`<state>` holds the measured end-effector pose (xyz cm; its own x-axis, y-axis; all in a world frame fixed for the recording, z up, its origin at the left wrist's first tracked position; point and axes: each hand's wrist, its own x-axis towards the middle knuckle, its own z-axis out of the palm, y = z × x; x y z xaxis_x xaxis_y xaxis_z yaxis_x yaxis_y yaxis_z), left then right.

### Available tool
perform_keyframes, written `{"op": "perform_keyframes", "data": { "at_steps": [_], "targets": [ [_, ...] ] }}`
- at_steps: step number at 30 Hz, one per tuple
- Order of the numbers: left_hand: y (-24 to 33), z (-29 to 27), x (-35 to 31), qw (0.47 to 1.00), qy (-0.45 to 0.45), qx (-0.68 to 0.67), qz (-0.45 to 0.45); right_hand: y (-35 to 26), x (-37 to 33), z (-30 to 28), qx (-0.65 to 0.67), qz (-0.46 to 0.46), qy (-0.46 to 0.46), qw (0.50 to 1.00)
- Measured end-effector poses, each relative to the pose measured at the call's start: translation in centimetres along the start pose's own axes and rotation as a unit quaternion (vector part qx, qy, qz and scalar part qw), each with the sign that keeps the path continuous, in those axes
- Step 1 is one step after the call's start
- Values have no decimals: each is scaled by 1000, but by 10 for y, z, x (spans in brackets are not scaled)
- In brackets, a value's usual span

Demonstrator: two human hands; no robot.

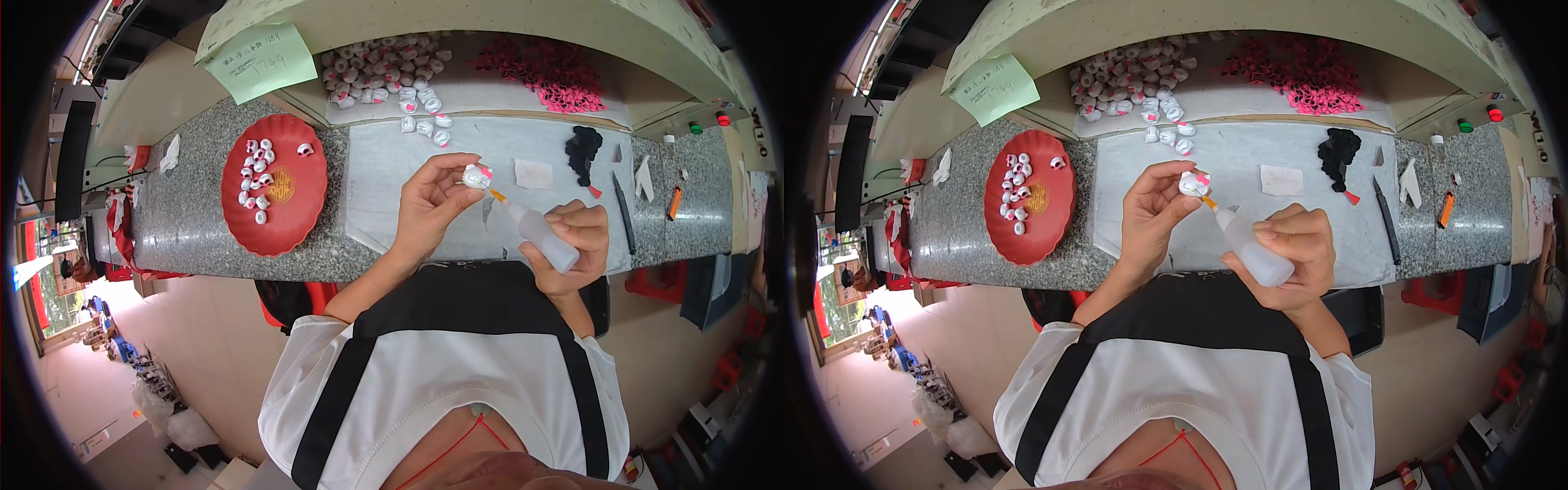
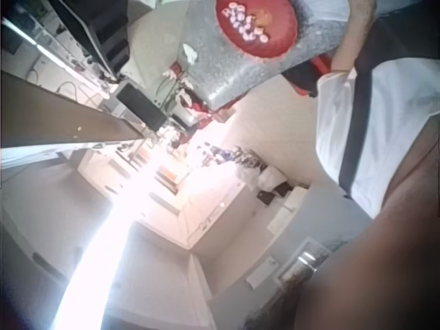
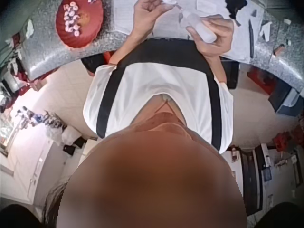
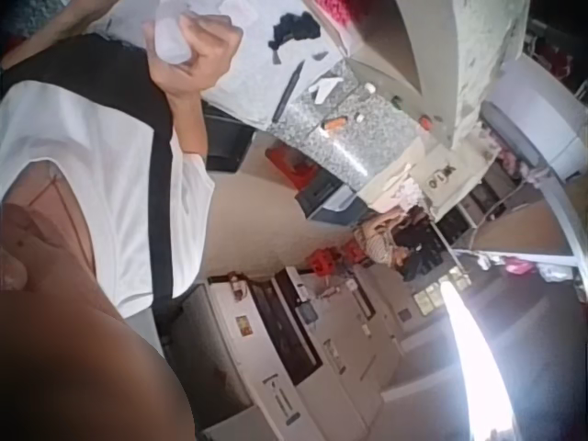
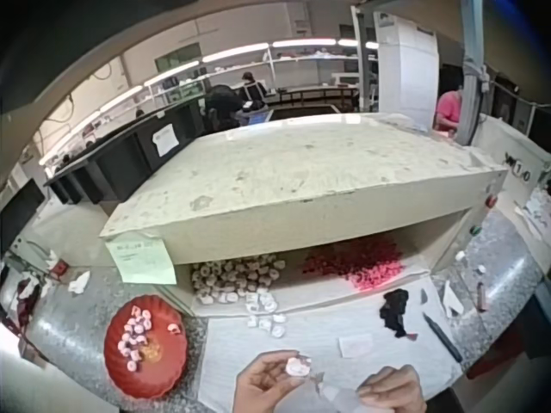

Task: Assembling small toy figurines by gluing small pink bows onto white cat heads.

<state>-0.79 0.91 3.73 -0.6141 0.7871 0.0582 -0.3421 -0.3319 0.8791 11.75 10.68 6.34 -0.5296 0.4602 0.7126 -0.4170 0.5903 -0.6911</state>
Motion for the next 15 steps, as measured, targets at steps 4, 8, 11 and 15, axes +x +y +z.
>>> {"op": "perform_keyframes", "data": {
  "at_steps": [4,8,11,15],
  "targets": [
    [0,0,-1,1000,-13,22,4,0,0,1,-4,-1,14,1000],
    [-2,-1,0,995,-30,75,54,1,3,2,0,-16,7,1000],
    [-1,-1,0,990,-29,118,65,-1,5,1,-2,-13,-9,1000],
    [-1,-3,1,991,-21,115,59,-2,5,0,-5,-7,-25,1000]
  ]
}}
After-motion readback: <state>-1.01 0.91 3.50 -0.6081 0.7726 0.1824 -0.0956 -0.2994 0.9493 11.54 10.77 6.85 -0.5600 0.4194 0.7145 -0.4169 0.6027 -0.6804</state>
